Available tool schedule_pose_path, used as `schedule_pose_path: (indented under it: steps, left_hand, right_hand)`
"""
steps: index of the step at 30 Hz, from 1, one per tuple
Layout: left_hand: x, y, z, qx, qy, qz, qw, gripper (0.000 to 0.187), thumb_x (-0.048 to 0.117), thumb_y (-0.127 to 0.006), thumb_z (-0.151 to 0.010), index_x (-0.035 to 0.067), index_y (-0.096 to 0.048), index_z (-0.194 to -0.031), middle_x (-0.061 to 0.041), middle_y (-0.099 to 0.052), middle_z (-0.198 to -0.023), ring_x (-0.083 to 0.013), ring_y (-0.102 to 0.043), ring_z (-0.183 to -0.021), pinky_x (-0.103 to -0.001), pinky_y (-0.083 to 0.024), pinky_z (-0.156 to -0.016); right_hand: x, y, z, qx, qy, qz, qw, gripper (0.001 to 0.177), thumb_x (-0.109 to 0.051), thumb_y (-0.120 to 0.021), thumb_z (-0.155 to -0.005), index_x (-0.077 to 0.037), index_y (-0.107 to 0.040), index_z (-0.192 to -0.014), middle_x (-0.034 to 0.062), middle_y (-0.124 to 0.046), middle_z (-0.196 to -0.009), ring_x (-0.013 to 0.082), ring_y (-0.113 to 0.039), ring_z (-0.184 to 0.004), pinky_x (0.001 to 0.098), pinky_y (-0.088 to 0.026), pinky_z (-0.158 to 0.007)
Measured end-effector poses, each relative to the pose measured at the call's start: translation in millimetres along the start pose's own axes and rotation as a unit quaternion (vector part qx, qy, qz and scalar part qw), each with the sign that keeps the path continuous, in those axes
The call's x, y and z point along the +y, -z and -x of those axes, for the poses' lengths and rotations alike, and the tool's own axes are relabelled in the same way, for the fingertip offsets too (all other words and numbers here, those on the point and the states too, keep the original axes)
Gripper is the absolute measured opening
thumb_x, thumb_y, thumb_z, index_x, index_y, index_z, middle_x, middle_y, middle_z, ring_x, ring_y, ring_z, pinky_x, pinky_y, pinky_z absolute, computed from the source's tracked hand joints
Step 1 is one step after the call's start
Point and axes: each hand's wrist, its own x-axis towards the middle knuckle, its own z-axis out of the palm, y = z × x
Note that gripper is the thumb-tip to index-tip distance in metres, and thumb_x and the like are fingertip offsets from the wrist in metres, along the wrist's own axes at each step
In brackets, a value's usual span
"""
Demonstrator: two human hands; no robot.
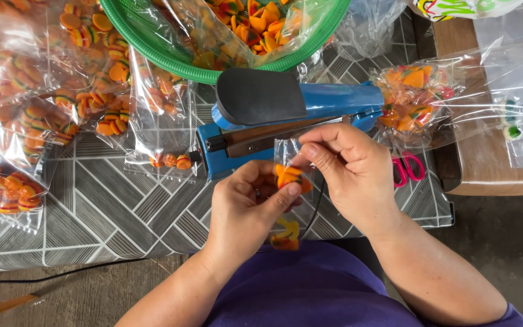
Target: Manually filling plastic bags with food items and sealing them using a heat sealer.
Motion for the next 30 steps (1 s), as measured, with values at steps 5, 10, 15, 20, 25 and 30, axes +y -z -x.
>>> schedule_pose_path:
  steps: [5, 10, 15, 20, 25, 30]
  left_hand:
    - [-3.2, 6.7, -14.5, 0.042, 0.063, 0.067, 0.995, 0.024, 0.013, -0.077, -0.086, -0.002, -0.069, -0.102, -0.018, -0.083, -0.09, -0.0223, -0.079, -0.067, -0.027, -0.065, -0.061]
    - [-13.0, 8.8, -20.5, 0.085, 0.011, 0.006, 0.996, 0.025, 0.014, -0.08, -0.083, 0.0, -0.077, -0.103, -0.012, -0.082, -0.083, -0.0118, -0.073, -0.068, -0.024, -0.061, -0.058]
    - [-10.5, 5.1, -16.0, 0.092, 0.004, -0.038, 0.995, 0.029, 0.026, -0.08, -0.084, 0.001, -0.076, -0.099, -0.008, -0.082, -0.078, -0.0106, -0.077, -0.068, -0.022, -0.061, -0.059]
    - [-34.9, 4.6, -12.0, 0.068, 0.063, -0.054, 0.994, 0.039, 0.028, -0.082, -0.09, 0.012, -0.057, -0.065, 0.006, -0.044, -0.053, -0.0058, -0.033, -0.051, -0.026, -0.03, -0.042]
    - [-49.3, 0.5, -14.0, 0.016, 0.038, 0.098, 0.994, 0.018, 0.019, -0.074, -0.094, 0.002, -0.075, -0.094, -0.004, -0.074, -0.08, -0.0069, -0.064, -0.073, -0.022, -0.054, -0.063]
    - [-53.8, -5.8, -15.5, 0.02, 0.045, 0.135, 0.99, 0.019, 0.019, -0.073, -0.094, 0.0, -0.071, -0.093, -0.007, -0.07, -0.071, -0.0118, -0.064, -0.064, -0.027, -0.057, -0.059]
  right_hand:
    - [-5.8, -0.1, 5.1, 0.078, 0.279, 0.247, 0.925, 0.014, -0.003, -0.064, -0.104, 0.009, -0.063, -0.112, 0.0175, -0.073, -0.104, 0.0309, -0.071, -0.09, 0.0406, -0.056, -0.083]
    - [0.6, -7.4, 3.3, -0.117, 0.342, 0.278, 0.89, 0.041, -0.024, -0.051, -0.107, 0.007, -0.064, -0.131, 0.0213, -0.063, -0.138, 0.0375, -0.06, -0.133, 0.0548, -0.042, -0.121]
    - [18.6, -8.3, -4.0, -0.171, 0.298, 0.325, 0.881, 0.074, -0.053, -0.03, -0.105, 0.004, -0.046, -0.15, 0.0211, -0.048, -0.157, 0.0387, -0.043, -0.15, 0.0528, -0.032, -0.128]
    - [23.5, -7.3, -14.9, -0.186, 0.293, 0.352, 0.869, 0.086, -0.062, -0.017, -0.101, 0.002, -0.046, -0.151, 0.02, -0.051, -0.155, 0.0387, -0.046, -0.147, 0.0521, -0.033, -0.124]
    - [26.9, -7.9, -23.9, -0.187, 0.323, 0.342, 0.862, 0.077, -0.056, -0.022, -0.106, 0.002, -0.047, -0.15, 0.0205, -0.056, -0.151, 0.0396, -0.057, -0.137, 0.0495, -0.043, -0.115]
    - [8.0, 9.7, -13.0, -0.129, 0.36, 0.253, 0.888, 0.055, -0.037, -0.041, -0.102, 0.006, -0.06, -0.13, 0.0239, -0.064, -0.134, 0.0401, -0.068, -0.122, 0.0497, -0.055, -0.109]
